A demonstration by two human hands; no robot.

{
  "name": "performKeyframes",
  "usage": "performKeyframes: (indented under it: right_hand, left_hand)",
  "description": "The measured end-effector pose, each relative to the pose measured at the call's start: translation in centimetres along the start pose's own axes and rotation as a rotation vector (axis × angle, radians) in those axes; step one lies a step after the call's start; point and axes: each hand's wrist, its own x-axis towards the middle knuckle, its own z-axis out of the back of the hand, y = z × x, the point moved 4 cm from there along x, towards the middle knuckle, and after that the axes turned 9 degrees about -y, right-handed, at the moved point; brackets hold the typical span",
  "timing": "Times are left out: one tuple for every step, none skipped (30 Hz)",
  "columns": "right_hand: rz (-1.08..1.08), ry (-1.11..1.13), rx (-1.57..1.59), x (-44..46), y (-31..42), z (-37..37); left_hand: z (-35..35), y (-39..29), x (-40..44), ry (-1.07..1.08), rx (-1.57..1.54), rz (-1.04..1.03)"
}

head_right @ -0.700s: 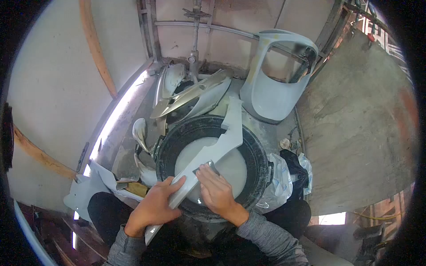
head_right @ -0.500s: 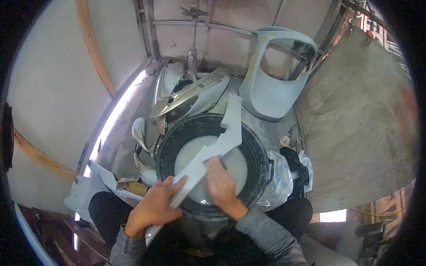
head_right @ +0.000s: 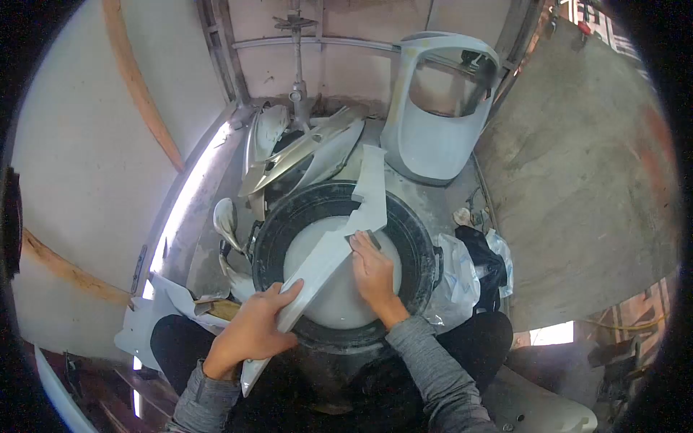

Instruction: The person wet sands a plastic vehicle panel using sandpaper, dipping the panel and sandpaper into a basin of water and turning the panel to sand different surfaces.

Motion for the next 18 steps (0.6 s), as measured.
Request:
performKeyframes:
  right_hand:
    - [0.207, -0.016, -0.112, -0.5, 1.2, 0.0]
    - [0.422, -0.027, -0.223, -0.9, 2.6, -0.1]
    - [0.471, -0.014, -0.161, -2.0, 5.5, 0.5]
    - [0.477, -0.011, -0.155, -1.8, 5.2, 0.5]
    - [0.542, 0.007, -0.183, -1.8, 5.0, 0.4]
    - [0.604, 0.020, -0.213, -1.9, 4.4, 0.3]
    - [0.478, -0.052, -0.121, 0.0, 2.4, 0.2]
    - [0.465, -0.056, -0.117, -0.4, 2.0, -0.1]
    - [0.421, -0.056, -0.142, -0.3, 1.8, -0.4]
    - [0.382, -0.063, -0.167, 0.4, 2.1, -0.7]
    - [0.563, -0.042, -0.128, -1.2, 4.3, -0.9]
    - [0.553, -0.045, -0.129, -1.9, 5.9, -0.5]
    - [0.462, 0.011, 0.029, -2.4, 6.9, -0.2]
    - [0.376, 0.064, 0.184, -2.4, 7.2, -0.1]
    - [0.370, 0.062, 0.183, -1.6, 5.5, -0.4]
    - [0.268, -0.012, 0.067, 0.1, 2.1, -0.7]
    - [0.168, -0.084, -0.050, 1.0, 0.1, -0.7]
    - [0.170, -0.088, -0.050, 0.3, 0.9, -0.9]
  left_hand:
    - [0.3, -0.3, 0.1, -0.019, 0.010, -0.029]
    - [0.7, -0.5, 0.4, -0.047, 0.015, -0.055]
    - [1.0, -0.5, 0.4, -0.039, 0.023, -0.023]
    - [1.3, -0.3, 0.3, -0.046, 0.024, -0.019]
    - [1.4, 0.1, 0.1, -0.036, 0.045, -0.012]
    - [1.4, 0.3, 0.1, -0.022, 0.070, -0.010]
    - [1.3, 0.2, 0.1, -0.013, 0.076, -0.009]
    - [1.2, 0.2, 0.1, 0.007, 0.059, 0.014]
    - [1.3, 0.2, 0.2, 0.022, 0.046, 0.031]
    - [1.3, 0.5, 0.4, 0.024, 0.063, 0.021]
    - [1.0, 1.1, 0.2, -0.023, 0.058, -0.016]
    - [0.7, 1.4, 0.0, -0.063, 0.046, -0.045]
    - [1.0, 0.6, 0.3, 0.025, -0.104, 0.032]
    - [0.9, 0.8, 0.4, 0.030, -0.101, 0.028]
    - [0.8, 1.1, 0.3, 0.014, -0.065, 0.026]
    - [0.6, 1.5, 0.0, -0.005, -0.029, 0.029]
    - [0.4, 1.8, -0.2, -0.002, -0.030, 0.031]
    - [0.5, 2.0, -0.2, -0.017, -0.043, 0.016]
